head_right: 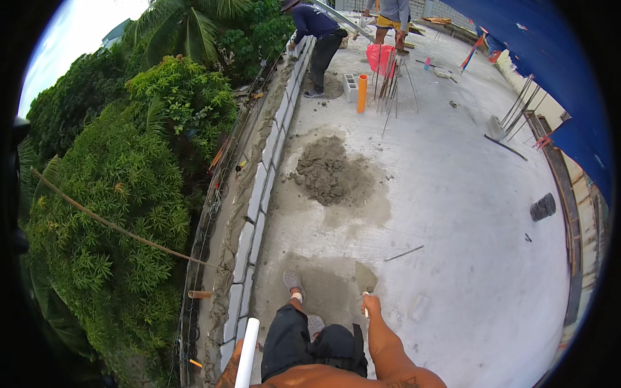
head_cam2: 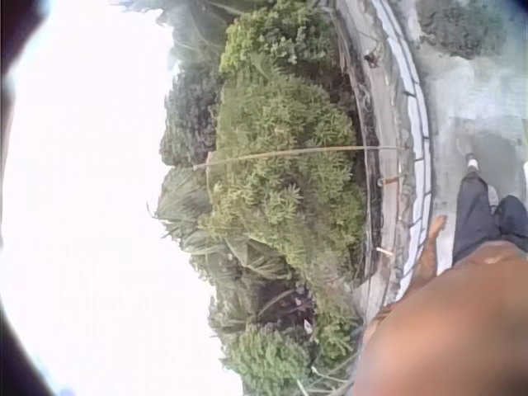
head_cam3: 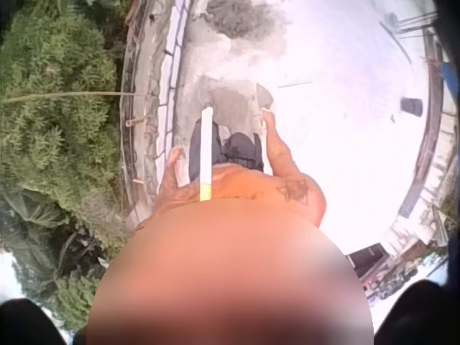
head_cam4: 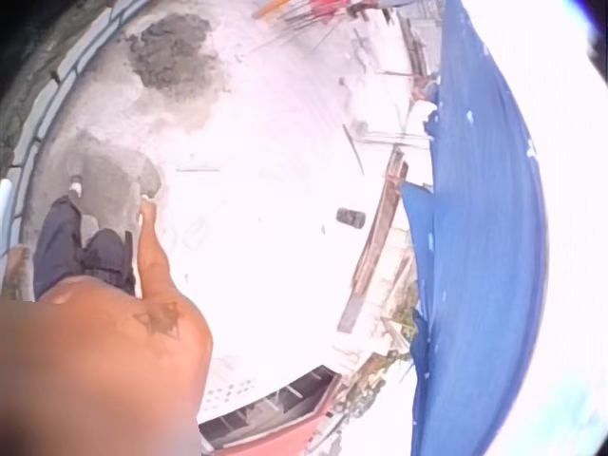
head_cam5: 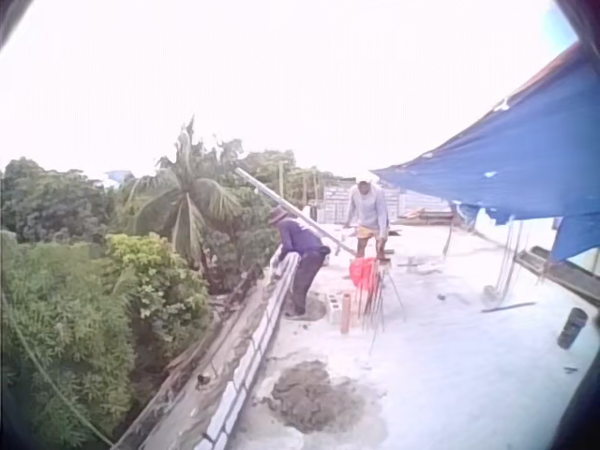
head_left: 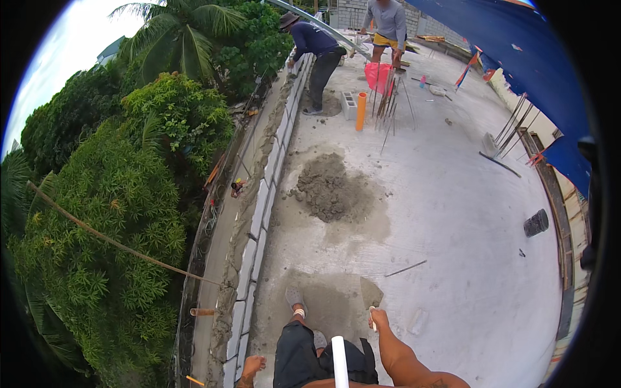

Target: The person scoops wet cement from a pile on the floor using a trowel and applies it to the joints between concrete blocks along a low wall. The person repeatedly scoops and spreads the cement to fill the gaps.

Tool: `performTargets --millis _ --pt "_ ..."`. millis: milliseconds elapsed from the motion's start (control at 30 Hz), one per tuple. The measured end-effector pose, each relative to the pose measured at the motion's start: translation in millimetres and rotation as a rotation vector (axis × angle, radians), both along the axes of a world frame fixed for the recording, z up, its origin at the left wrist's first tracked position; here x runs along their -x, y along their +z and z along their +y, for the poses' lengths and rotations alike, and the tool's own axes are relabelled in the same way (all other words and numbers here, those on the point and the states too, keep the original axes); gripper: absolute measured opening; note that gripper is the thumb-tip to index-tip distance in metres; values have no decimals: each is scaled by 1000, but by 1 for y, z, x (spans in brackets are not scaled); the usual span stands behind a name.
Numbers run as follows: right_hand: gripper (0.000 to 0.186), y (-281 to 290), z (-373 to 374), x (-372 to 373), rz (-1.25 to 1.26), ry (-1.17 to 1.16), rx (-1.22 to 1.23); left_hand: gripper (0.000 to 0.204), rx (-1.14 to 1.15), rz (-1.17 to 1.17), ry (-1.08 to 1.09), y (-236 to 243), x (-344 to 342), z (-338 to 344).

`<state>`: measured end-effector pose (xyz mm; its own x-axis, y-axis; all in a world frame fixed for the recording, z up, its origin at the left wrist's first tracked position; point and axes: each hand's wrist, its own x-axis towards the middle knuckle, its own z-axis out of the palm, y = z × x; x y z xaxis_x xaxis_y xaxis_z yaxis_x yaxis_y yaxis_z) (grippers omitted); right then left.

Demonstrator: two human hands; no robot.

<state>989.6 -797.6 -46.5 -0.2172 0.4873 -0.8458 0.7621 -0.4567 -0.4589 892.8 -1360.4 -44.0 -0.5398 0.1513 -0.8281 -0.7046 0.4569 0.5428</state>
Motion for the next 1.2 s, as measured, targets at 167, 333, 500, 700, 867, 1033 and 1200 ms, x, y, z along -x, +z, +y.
performTargets --millis 167,333,500,700,867,1033,1200 --pt "30 -1 31 10 -105 -260 47 35 207 -194 -120 -42 111 56" --pt "35 13 81 59 -212 -255 35 27 45 -332 -272 -53 258 160" --pt "34 57 149 147 -135 -230 -21 34 137 68 -426 -29 433 344" --pt "34 89 228 290 225 -241 -271 36 -202 379 -422 59 583 485" --pt "27 52 295 397 87 20 -228 35 65 352 -495 78 593 499" --pt "31 -58 352 512 -10 144 -244 28 180 371 -474 61 549 512" --pt "40 -226 395 574 -9 108 -242 19 147 458 -693 -40 567 600"
